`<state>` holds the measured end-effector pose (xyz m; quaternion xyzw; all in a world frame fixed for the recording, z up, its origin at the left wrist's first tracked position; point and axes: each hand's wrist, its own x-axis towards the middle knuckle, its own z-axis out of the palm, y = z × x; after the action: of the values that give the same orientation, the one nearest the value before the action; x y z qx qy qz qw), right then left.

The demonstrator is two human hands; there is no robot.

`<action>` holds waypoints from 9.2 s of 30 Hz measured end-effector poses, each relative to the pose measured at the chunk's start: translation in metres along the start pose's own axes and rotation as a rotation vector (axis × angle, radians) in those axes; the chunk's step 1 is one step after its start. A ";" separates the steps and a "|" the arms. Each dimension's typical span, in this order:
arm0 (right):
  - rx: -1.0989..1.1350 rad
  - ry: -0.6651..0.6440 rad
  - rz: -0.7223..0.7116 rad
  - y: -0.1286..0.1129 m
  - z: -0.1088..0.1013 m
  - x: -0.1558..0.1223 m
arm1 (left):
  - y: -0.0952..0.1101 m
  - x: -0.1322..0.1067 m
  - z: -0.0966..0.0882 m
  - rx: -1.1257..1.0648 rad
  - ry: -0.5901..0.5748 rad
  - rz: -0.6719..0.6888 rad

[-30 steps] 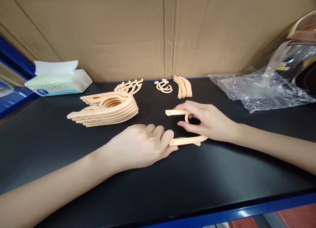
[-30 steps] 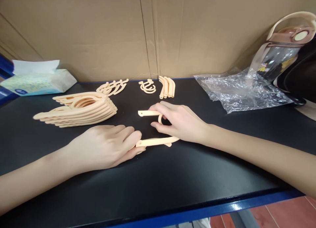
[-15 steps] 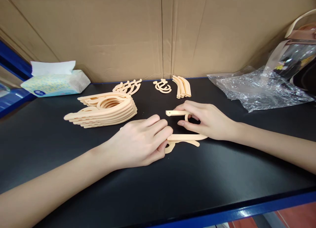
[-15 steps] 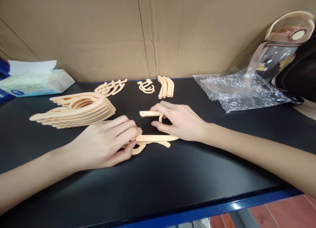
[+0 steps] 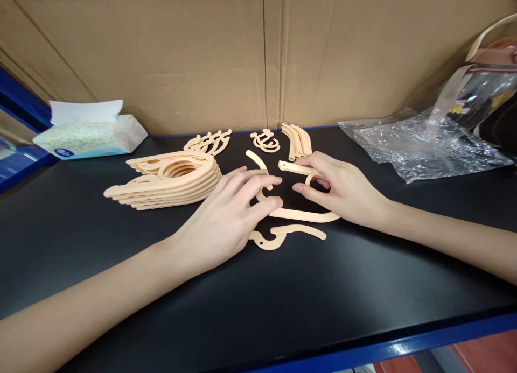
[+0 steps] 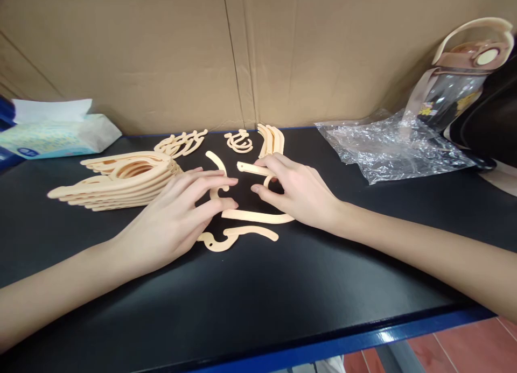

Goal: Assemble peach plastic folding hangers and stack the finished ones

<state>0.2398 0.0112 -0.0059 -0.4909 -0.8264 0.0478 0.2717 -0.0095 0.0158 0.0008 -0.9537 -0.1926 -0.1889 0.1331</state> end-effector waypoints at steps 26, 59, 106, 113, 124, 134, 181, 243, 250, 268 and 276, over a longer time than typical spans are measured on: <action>0.071 0.049 0.109 0.000 -0.001 0.001 | 0.005 0.003 -0.009 -0.183 0.017 0.045; 0.164 -0.057 0.053 -0.001 -0.004 0.003 | 0.010 0.006 -0.011 -0.122 0.052 0.161; 0.072 -0.178 -0.087 0.003 -0.003 0.002 | 0.005 0.003 -0.008 -0.239 -0.058 0.011; 0.080 -0.184 -0.080 0.003 -0.002 0.002 | 0.003 0.004 -0.007 -0.295 -0.083 -0.012; 0.079 -0.171 -0.067 0.002 -0.003 0.002 | 0.004 0.002 -0.006 -0.246 -0.104 0.097; 0.066 -0.158 -0.077 0.003 -0.004 0.001 | 0.001 0.001 -0.004 -0.219 -0.066 0.060; 0.148 -0.211 -0.428 0.004 -0.005 -0.002 | 0.002 0.002 -0.003 -0.228 -0.060 -0.133; -0.170 -0.172 -0.692 -0.002 -0.007 -0.006 | 0.001 0.002 -0.006 -0.225 -0.144 -0.123; -0.005 -0.212 -0.577 0.000 -0.007 -0.006 | 0.001 0.002 -0.004 -0.224 -0.155 -0.131; 0.051 -0.273 -0.493 -0.001 -0.007 -0.006 | 0.000 0.003 -0.007 -0.229 -0.155 -0.134; 0.041 -0.290 -0.484 0.000 -0.007 -0.006 | 0.001 0.002 -0.006 -0.230 -0.168 -0.129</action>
<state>0.2455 0.0051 -0.0024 -0.2619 -0.9486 0.0682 0.1642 -0.0096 0.0139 0.0065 -0.9607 -0.2411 -0.1374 -0.0058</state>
